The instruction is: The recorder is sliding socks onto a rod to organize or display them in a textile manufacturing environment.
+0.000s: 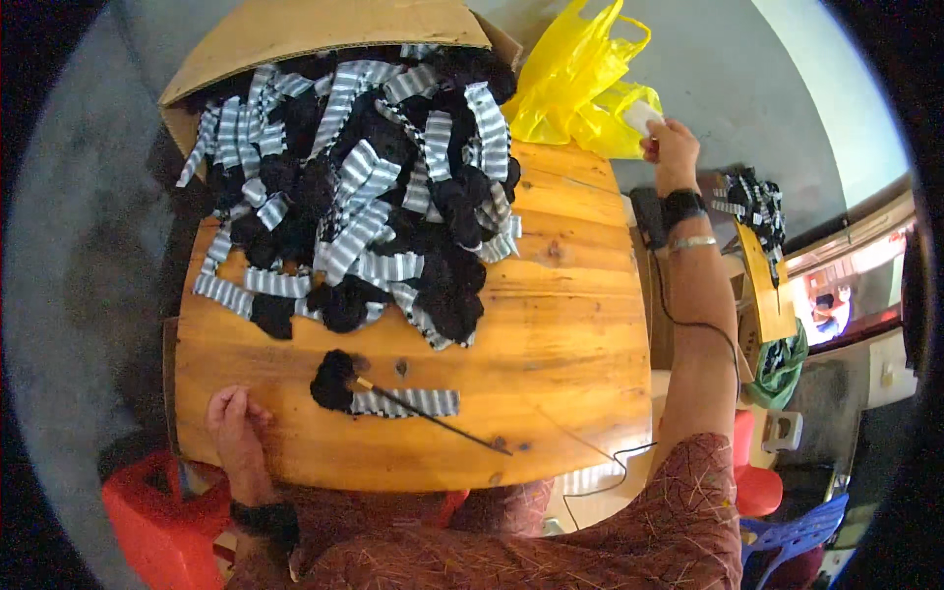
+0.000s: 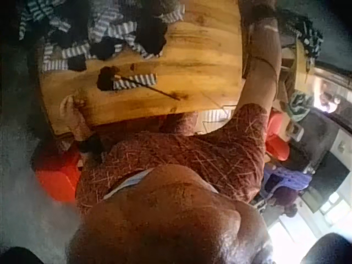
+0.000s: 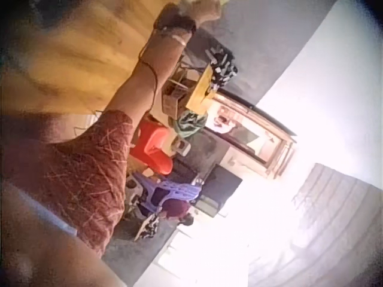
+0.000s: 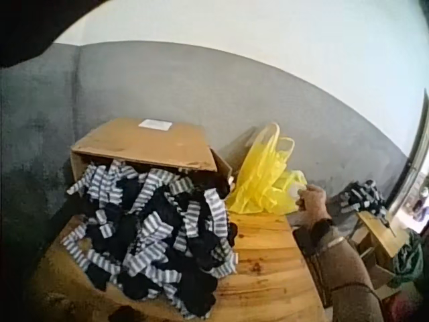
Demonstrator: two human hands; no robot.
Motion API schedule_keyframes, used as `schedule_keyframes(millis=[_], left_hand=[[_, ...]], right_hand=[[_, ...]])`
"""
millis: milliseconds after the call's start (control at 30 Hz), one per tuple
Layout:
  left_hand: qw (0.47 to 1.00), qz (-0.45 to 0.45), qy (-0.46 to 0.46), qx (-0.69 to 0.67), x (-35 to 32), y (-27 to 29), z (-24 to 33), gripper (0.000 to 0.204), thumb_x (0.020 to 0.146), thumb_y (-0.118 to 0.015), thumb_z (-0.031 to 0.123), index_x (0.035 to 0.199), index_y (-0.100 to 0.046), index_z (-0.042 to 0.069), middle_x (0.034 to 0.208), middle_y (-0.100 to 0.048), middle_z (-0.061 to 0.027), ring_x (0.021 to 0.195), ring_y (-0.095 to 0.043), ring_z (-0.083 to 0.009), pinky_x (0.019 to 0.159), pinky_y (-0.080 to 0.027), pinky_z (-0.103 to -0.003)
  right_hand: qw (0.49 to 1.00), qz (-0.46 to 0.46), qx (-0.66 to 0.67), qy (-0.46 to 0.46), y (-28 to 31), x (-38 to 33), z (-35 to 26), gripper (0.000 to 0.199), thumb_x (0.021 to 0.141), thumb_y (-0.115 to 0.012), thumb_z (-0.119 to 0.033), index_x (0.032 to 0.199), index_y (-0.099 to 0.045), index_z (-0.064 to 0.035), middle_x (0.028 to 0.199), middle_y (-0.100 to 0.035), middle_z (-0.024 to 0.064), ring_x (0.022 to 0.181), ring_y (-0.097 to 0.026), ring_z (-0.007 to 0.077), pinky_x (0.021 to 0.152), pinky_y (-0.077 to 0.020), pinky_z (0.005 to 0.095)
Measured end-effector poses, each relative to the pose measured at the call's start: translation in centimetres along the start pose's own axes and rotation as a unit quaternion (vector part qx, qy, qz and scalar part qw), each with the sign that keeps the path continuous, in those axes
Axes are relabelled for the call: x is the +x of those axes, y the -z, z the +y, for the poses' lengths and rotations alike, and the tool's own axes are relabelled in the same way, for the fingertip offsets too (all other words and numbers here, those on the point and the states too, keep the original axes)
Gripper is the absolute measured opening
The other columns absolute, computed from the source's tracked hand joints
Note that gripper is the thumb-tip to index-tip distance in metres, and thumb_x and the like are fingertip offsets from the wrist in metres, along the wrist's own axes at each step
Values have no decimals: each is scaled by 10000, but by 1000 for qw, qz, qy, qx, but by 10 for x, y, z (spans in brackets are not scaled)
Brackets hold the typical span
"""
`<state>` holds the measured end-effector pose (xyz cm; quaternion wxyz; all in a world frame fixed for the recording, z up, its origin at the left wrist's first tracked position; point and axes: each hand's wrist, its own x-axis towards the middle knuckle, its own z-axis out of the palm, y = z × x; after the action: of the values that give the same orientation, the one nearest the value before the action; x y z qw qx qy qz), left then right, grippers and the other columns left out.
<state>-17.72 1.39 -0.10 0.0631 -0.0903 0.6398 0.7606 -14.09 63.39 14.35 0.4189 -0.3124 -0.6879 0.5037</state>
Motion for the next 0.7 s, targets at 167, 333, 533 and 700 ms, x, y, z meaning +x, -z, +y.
schedule_keyframes(millis=[167, 333, 533, 700], left_hand=[[995, -16, -25, 98, -4, 12, -13, 123, 816, -554, 134, 788, -533, 17, 678, -513, -47, 581, -526, -154, 558, -438, -274], [985, -87, -107, 102, -9, 14, -17, 134, 789, -555, 139, 778, -530, 7, 686, -512, -52, 609, -511, -143, 558, -423, -276], [987, 2, -3, 160, -27, 4, 1, 115, 814, -560, 144, 760, -540, 45, 664, -497, -17, 590, -463, -105, 528, -385, -234], [980, -96, -54, 167, -18, -1, 8, 152, 828, -574, 170, 864, -603, 26, 751, -578, -21, 687, -532, -104, 667, -421, -221]], right_hand=[[999, -12, 48, -1, -22, 78, 38, 362, 769, -589, -59, 1101, -512, 63, 785, -617, 132, 577, -621, 194, 477, -527, 278], [997, 1, 62, -42, -25, 80, 63, 412, 795, -557, -38, 1175, -451, 80, 875, -611, 148, 601, -628, 226, 509, -541, 290], [998, -48, -31, -32, -16, -28, 59, 275, 815, -568, -54, 1082, -569, 9, 874, -614, 95, 608, -600, 155, 472, -460, 240], [975, -200, -95, -11, 21, -165, 18, 228, 824, -575, -121, 1024, -607, -17, 826, -632, 53, 630, -586, 116, 558, -443, 217]])
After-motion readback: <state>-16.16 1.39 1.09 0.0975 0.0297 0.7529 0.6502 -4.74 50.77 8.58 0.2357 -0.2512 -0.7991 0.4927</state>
